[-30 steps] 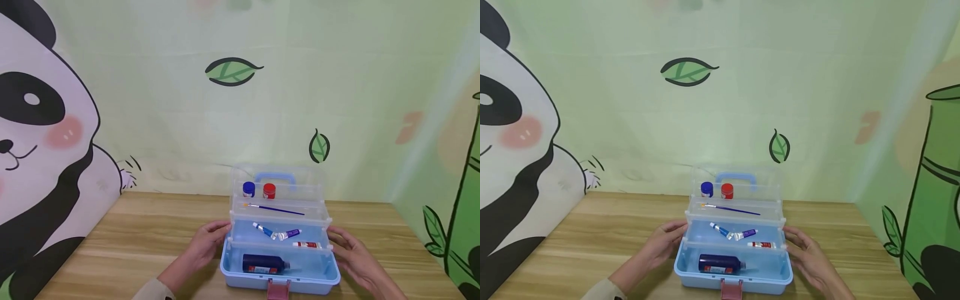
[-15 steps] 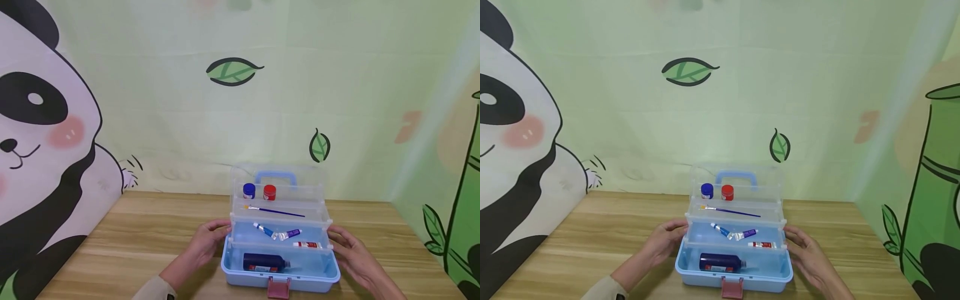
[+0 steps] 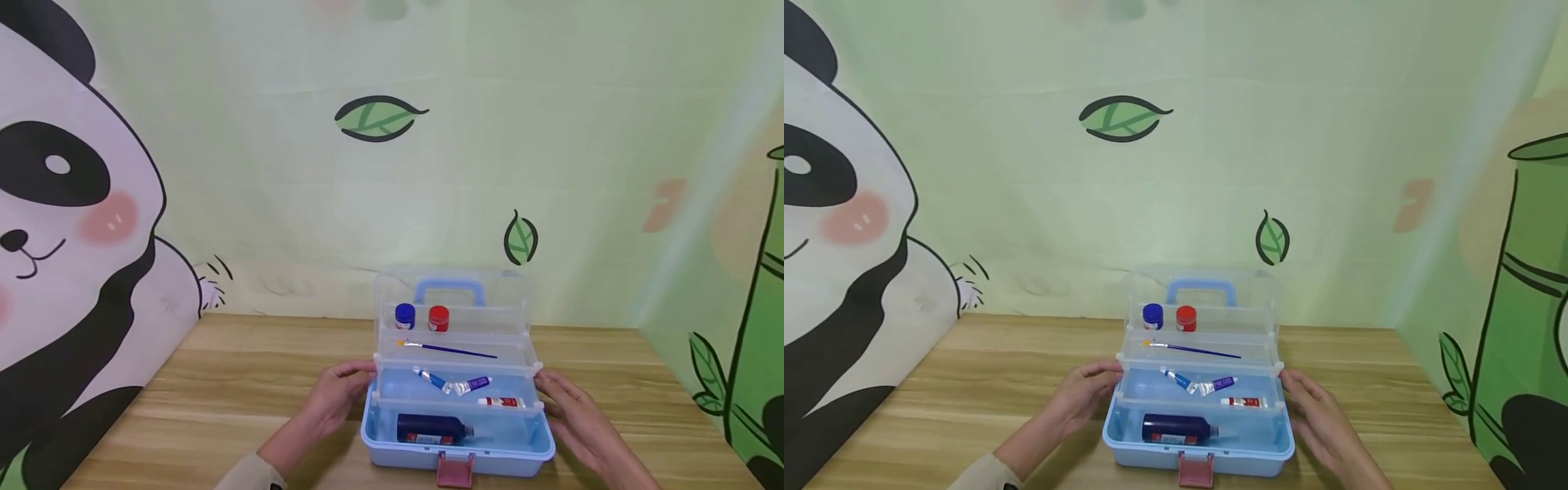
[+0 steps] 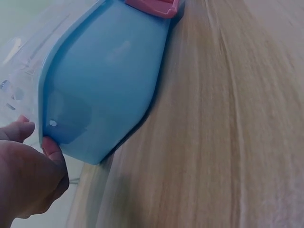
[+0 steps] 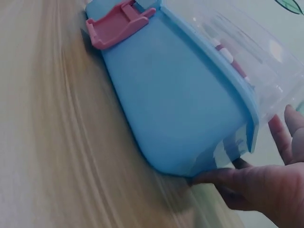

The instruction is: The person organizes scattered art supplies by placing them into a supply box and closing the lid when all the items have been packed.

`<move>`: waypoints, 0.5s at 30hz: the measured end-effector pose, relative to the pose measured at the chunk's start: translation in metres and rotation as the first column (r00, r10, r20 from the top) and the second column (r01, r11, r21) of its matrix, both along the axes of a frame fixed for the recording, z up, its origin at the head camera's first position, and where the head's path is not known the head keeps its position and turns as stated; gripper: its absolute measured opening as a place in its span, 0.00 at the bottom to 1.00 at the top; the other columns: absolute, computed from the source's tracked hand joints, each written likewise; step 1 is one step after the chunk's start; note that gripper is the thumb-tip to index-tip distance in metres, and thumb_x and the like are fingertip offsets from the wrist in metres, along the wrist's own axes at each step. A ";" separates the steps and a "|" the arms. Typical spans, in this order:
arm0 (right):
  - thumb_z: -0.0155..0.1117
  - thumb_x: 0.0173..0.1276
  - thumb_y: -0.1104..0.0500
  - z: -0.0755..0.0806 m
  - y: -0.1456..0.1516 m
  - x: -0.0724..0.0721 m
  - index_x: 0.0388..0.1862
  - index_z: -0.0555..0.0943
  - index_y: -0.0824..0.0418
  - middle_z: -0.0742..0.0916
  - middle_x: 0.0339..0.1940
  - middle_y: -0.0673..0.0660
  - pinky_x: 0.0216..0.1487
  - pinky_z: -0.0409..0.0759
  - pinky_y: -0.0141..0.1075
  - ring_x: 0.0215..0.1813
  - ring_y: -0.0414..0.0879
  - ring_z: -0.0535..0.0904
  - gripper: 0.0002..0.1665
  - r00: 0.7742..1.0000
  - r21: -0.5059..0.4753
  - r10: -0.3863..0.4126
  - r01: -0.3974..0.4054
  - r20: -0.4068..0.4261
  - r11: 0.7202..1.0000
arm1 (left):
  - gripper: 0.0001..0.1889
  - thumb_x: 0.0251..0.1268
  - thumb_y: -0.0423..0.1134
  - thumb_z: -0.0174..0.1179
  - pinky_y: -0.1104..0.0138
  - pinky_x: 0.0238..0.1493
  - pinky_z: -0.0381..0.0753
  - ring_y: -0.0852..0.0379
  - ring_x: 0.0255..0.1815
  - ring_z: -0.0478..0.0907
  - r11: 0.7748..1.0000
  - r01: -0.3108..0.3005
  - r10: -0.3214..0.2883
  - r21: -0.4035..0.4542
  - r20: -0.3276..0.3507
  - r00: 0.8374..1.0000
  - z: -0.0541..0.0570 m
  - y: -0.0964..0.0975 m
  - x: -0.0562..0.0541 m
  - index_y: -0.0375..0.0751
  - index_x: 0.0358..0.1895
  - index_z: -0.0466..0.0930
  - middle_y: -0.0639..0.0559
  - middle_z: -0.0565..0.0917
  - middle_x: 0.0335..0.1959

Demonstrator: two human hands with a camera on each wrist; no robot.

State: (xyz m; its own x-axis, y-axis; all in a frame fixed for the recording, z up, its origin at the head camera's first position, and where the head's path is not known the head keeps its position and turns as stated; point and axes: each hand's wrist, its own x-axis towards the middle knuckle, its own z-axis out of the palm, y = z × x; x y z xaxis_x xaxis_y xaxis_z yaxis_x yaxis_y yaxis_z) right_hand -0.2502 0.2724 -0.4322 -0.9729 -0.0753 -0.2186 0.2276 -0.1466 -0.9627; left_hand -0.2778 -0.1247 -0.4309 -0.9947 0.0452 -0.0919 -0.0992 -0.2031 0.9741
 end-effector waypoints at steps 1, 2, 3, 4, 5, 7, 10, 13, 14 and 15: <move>0.53 0.88 0.45 0.001 -0.001 0.000 0.72 0.74 0.56 0.56 0.87 0.71 0.78 0.64 0.62 0.84 0.75 0.52 0.24 1.000 -0.006 0.004 -0.004 0.001 1.000 | 0.07 0.72 0.26 0.64 0.63 0.60 0.85 0.54 0.50 0.86 1.000 0.007 -0.007 0.003 0.002 1.000 0.000 -0.001 0.000 0.34 0.45 0.91 0.46 0.89 0.48; 0.52 0.88 0.45 0.002 -0.002 0.000 0.75 0.71 0.58 0.55 0.87 0.72 0.78 0.62 0.62 0.84 0.75 0.51 0.27 1.000 -0.007 0.011 -0.011 0.000 1.000 | 0.06 0.73 0.27 0.64 0.63 0.60 0.84 0.54 0.50 0.86 1.000 0.019 -0.019 0.016 0.003 1.000 0.000 -0.001 -0.001 0.34 0.45 0.91 0.47 0.90 0.47; 0.50 0.89 0.46 0.002 -0.002 -0.001 0.78 0.67 0.62 0.54 0.87 0.72 0.79 0.61 0.63 0.85 0.75 0.50 0.30 1.000 -0.009 0.023 -0.023 -0.007 1.000 | 0.06 0.74 0.28 0.64 0.64 0.60 0.84 0.55 0.50 0.85 0.999 0.029 -0.029 0.031 0.003 1.000 0.001 -0.002 -0.001 0.34 0.45 0.90 0.47 0.89 0.46; 0.49 0.89 0.46 0.003 -0.003 -0.001 0.81 0.63 0.63 0.53 0.87 0.73 0.79 0.60 0.64 0.85 0.74 0.49 0.32 1.000 -0.008 0.028 -0.028 -0.010 1.000 | 0.05 0.75 0.30 0.64 0.64 0.60 0.84 0.55 0.50 0.85 0.998 0.041 -0.042 0.044 0.006 0.999 0.002 -0.002 -0.002 0.34 0.45 0.90 0.48 0.89 0.45; 0.48 0.90 0.45 0.004 -0.004 -0.001 0.83 0.59 0.65 0.52 0.87 0.73 0.79 0.58 0.64 0.85 0.74 0.48 0.36 0.999 -0.009 0.033 -0.034 -0.012 0.999 | 0.05 0.75 0.32 0.65 0.65 0.59 0.84 0.56 0.49 0.84 0.997 0.052 -0.053 0.055 0.009 0.999 0.002 -0.002 -0.002 0.34 0.46 0.89 0.49 0.89 0.44; 0.45 0.90 0.45 0.004 -0.005 -0.001 0.86 0.50 0.68 0.51 0.87 0.73 0.80 0.56 0.65 0.86 0.73 0.46 0.40 0.999 -0.012 0.041 -0.041 -0.019 0.999 | 0.07 0.76 0.34 0.66 0.66 0.57 0.84 0.57 0.49 0.84 0.995 0.067 -0.068 0.076 0.018 0.998 0.003 -0.002 -0.002 0.34 0.47 0.89 0.50 0.89 0.44; 0.46 0.90 0.45 0.004 -0.006 0.000 0.85 0.53 0.66 0.51 0.87 0.73 0.80 0.55 0.66 0.86 0.71 0.47 0.38 0.999 -0.028 0.030 -0.030 -0.015 0.999 | 0.06 0.76 0.33 0.67 0.67 0.55 0.85 0.57 0.47 0.85 0.994 0.062 -0.064 0.087 0.026 0.998 0.003 -0.002 -0.001 0.33 0.48 0.89 0.49 0.89 0.44; 0.50 0.89 0.45 0.002 -0.008 0.000 0.82 0.60 0.64 0.52 0.87 0.72 0.80 0.56 0.66 0.85 0.71 0.48 0.35 1.000 -0.040 0.012 -0.012 -0.010 0.999 | 0.06 0.76 0.31 0.66 0.68 0.53 0.85 0.57 0.45 0.85 0.996 0.051 -0.053 0.072 0.034 0.998 0.002 -0.004 0.000 0.36 0.47 0.91 0.49 0.89 0.45; 0.50 0.89 0.45 0.001 -0.008 0.000 0.82 0.60 0.64 0.51 0.87 0.72 0.79 0.56 0.67 0.86 0.72 0.47 0.35 1.000 -0.040 0.010 -0.011 -0.010 0.999 | 0.05 0.76 0.30 0.66 0.68 0.53 0.85 0.57 0.45 0.85 0.997 0.050 -0.053 0.065 0.036 0.998 0.001 -0.004 0.000 0.38 0.46 0.91 0.49 0.89 0.45; 0.51 0.88 0.45 0.000 -0.007 -0.001 0.83 0.59 0.64 0.51 0.87 0.72 0.79 0.55 0.67 0.86 0.73 0.46 0.36 1.000 -0.043 0.010 -0.010 -0.009 0.999 | 0.05 0.76 0.31 0.66 0.68 0.53 0.85 0.57 0.45 0.85 0.997 0.054 -0.056 0.058 0.037 0.998 0.001 -0.004 0.000 0.39 0.45 0.92 0.49 0.89 0.45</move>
State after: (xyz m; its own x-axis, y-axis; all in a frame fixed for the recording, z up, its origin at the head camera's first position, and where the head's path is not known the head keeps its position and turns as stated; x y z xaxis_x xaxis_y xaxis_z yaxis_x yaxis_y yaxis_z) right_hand -0.2509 0.2651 -0.4318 -0.9739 -0.0944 -0.2062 0.2207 -0.1855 -0.9575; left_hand -0.2773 -0.1290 -0.4298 -0.9864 0.1057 -0.1258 -0.1489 -0.2518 0.9562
